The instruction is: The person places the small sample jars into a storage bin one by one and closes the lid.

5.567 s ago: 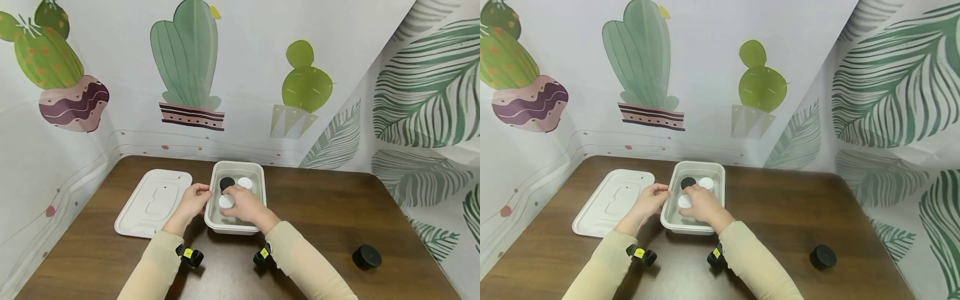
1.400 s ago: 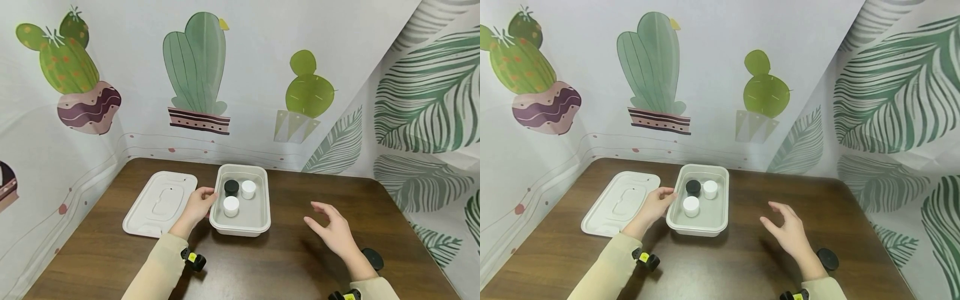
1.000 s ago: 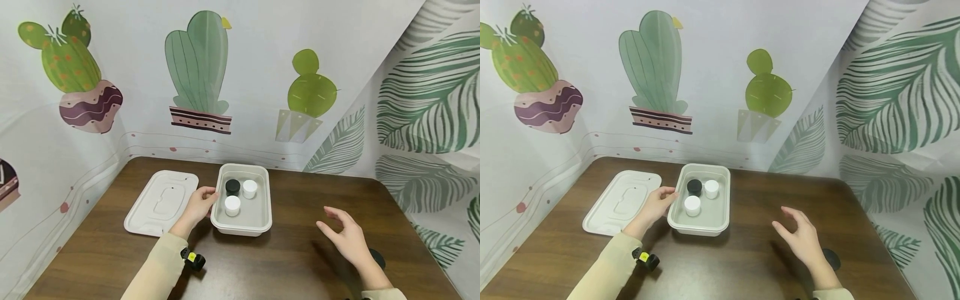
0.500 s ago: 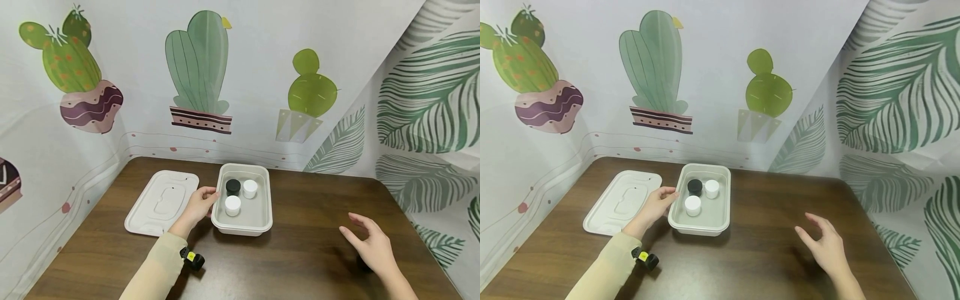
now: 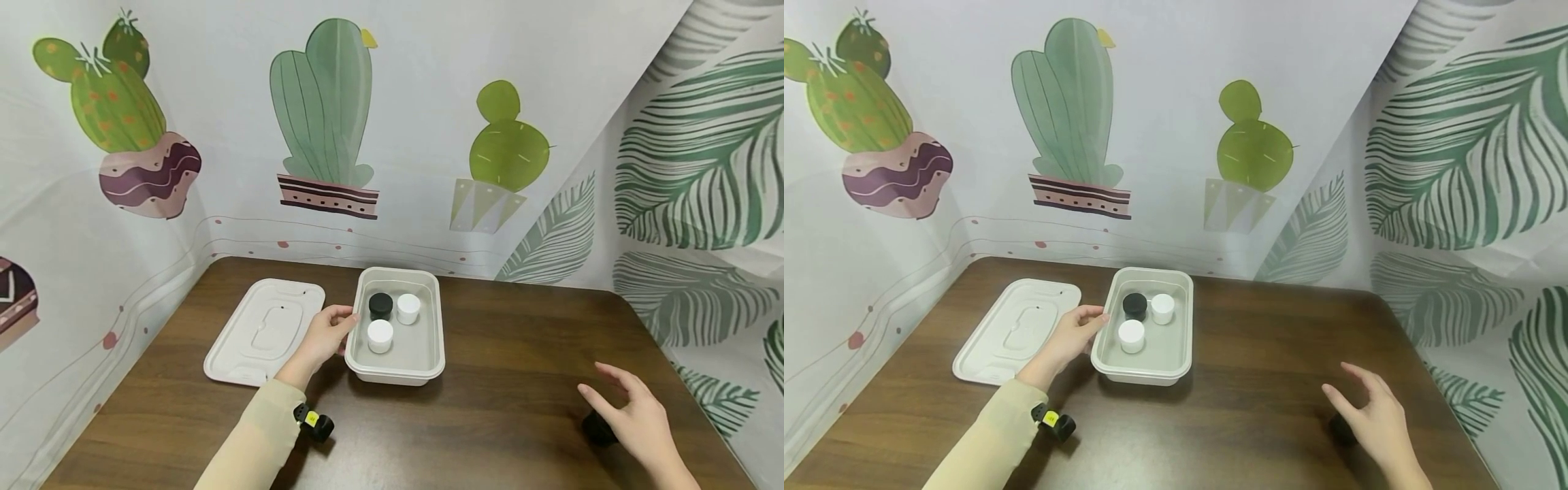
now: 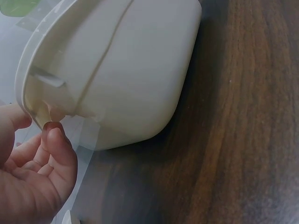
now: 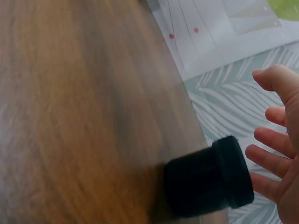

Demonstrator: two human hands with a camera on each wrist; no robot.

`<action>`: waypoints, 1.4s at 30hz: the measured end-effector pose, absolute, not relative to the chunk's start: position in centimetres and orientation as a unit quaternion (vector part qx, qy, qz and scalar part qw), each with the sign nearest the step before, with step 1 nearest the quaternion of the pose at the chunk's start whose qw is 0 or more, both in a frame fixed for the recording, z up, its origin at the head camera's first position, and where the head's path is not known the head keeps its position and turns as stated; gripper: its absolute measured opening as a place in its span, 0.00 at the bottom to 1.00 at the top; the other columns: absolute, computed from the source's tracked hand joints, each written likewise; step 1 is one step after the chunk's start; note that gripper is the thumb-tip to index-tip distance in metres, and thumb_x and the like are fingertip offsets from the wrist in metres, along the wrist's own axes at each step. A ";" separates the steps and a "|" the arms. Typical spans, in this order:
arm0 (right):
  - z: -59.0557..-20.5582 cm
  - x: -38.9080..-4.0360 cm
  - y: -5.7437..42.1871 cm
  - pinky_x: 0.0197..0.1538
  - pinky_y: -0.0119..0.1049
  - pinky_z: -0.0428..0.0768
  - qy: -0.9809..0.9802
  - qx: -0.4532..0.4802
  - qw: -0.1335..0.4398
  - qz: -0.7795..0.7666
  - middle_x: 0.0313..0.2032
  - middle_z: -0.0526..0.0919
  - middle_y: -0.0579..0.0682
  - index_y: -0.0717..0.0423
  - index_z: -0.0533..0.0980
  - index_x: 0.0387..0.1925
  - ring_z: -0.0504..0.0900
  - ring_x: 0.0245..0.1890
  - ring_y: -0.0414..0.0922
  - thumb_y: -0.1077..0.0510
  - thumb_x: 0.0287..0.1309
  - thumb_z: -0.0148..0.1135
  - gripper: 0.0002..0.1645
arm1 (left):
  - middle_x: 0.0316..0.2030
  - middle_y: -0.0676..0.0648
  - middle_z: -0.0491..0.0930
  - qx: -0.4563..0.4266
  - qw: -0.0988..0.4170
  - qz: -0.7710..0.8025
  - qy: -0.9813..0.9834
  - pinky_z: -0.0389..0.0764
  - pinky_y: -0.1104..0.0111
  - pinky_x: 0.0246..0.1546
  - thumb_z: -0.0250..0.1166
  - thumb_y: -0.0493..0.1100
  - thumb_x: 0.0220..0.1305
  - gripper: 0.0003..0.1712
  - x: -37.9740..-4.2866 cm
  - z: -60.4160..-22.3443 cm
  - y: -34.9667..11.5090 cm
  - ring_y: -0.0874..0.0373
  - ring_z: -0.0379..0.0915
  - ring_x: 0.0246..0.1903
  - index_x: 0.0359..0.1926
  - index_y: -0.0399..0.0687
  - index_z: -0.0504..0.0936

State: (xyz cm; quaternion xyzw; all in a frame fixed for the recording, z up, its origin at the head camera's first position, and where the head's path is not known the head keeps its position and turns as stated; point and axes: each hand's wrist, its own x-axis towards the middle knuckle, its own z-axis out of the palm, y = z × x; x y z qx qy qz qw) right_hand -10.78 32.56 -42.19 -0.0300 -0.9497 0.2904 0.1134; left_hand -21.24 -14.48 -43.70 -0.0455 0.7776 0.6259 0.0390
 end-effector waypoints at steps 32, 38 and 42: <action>-44.0 -9.9 35.1 0.44 0.60 0.74 -0.962 -0.054 -0.030 0.267 0.61 0.64 0.73 0.65 0.59 0.66 0.67 0.56 0.71 0.35 0.59 0.55 0.47 | 0.39 0.33 0.78 -0.049 0.052 0.628 0.775 0.78 0.64 0.22 0.58 0.42 0.67 0.22 -21.0 -43.0 -14.5 0.60 0.72 0.23 0.57 0.34 0.72; -44.2 -9.9 35.2 0.46 0.58 0.72 -0.960 -0.060 -0.042 0.270 0.60 0.67 0.72 0.64 0.59 0.66 0.66 0.57 0.71 0.34 0.59 0.55 0.47 | 0.37 0.37 0.79 -0.050 0.047 0.632 0.772 0.77 0.68 0.20 0.60 0.45 0.66 0.22 -21.2 -43.3 -14.3 0.61 0.72 0.22 0.57 0.38 0.73; -44.3 -9.8 35.3 0.46 0.58 0.71 -0.963 -0.052 -0.044 0.263 0.61 0.67 0.71 0.64 0.60 0.65 0.66 0.57 0.71 0.35 0.59 0.56 0.45 | 0.38 0.35 0.79 -0.046 0.046 0.631 0.773 0.77 0.68 0.20 0.59 0.44 0.66 0.22 -21.0 -43.0 -14.3 0.61 0.72 0.22 0.57 0.36 0.72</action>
